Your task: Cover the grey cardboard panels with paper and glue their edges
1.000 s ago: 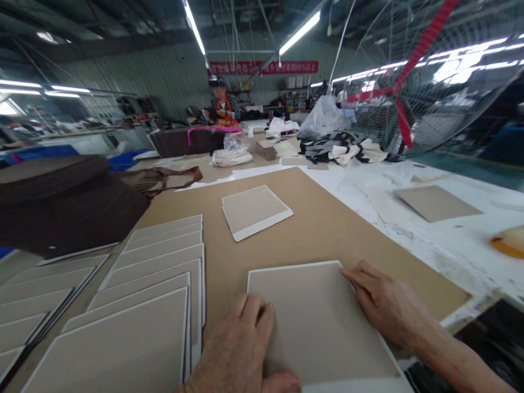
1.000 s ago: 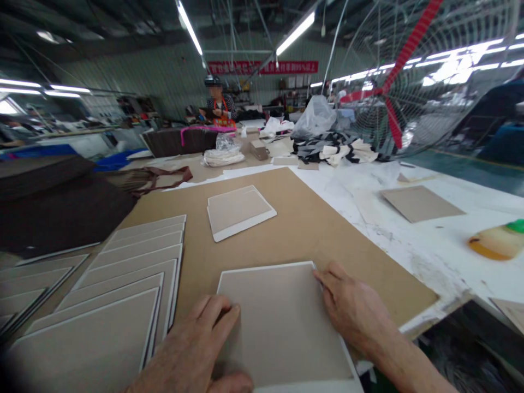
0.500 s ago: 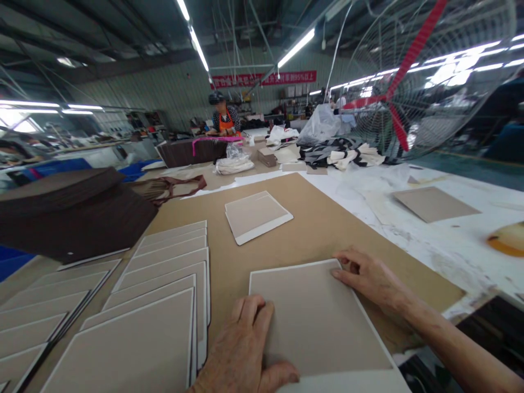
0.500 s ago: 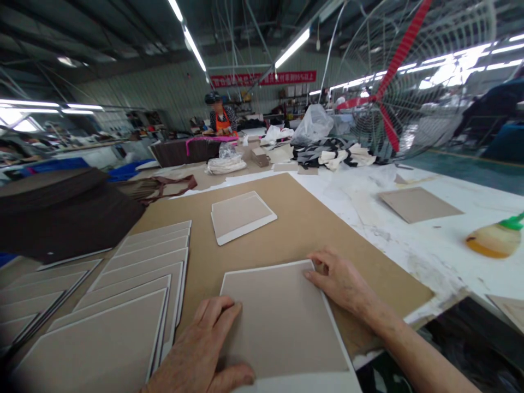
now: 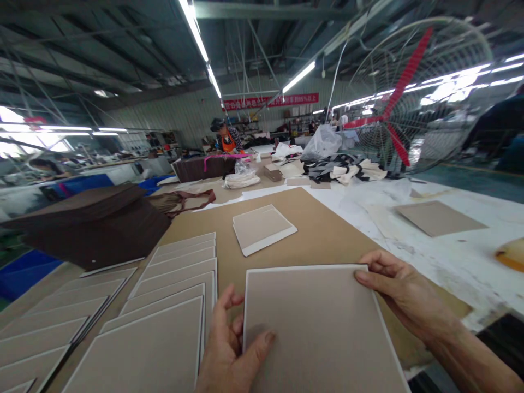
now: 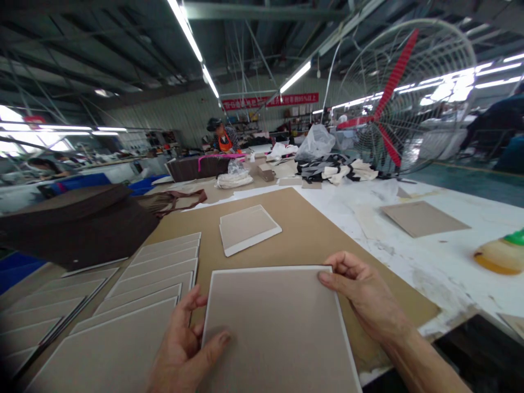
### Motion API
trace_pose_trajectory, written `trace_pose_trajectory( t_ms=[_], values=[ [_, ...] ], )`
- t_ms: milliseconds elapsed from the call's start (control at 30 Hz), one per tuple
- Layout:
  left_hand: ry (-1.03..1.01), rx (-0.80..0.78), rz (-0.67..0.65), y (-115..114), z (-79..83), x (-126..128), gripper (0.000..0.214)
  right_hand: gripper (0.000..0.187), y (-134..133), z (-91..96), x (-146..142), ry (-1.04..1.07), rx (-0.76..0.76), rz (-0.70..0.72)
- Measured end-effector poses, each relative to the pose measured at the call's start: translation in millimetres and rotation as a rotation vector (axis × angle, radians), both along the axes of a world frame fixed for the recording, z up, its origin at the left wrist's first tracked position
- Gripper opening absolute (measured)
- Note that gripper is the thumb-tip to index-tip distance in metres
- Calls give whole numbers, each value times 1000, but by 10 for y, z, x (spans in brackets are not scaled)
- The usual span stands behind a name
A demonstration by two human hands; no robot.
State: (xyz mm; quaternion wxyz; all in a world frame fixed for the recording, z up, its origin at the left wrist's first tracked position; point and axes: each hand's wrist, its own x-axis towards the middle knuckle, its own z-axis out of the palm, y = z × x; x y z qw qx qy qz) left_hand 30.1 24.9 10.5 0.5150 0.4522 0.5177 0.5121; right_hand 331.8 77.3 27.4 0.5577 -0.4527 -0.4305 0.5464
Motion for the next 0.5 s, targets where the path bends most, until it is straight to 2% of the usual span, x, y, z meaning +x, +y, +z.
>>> trace_pose_trajectory(
  t_ms=[100, 167, 333, 433, 500],
  values=[
    [-215, -267, -83, -25, 132, 63, 73, 36, -59, 11, -7, 6, -6, 0],
    [-300, -355, -123, -51, 133, 94, 60, 36, -85, 0, -19, -10, -18, -8],
    [-366, -337, -88, -104, 83, 69, 56, 35, -244, -180, -16, -15, -88, 68],
    [-348, -299, -54, 42, 235, -68, 52, 44, -384, -440, 31, 9, -131, 46],
    [-298, -220, -10, 283, 422, -193, 47, 44, -458, -648, 44, -2, -194, 9]
  ],
)
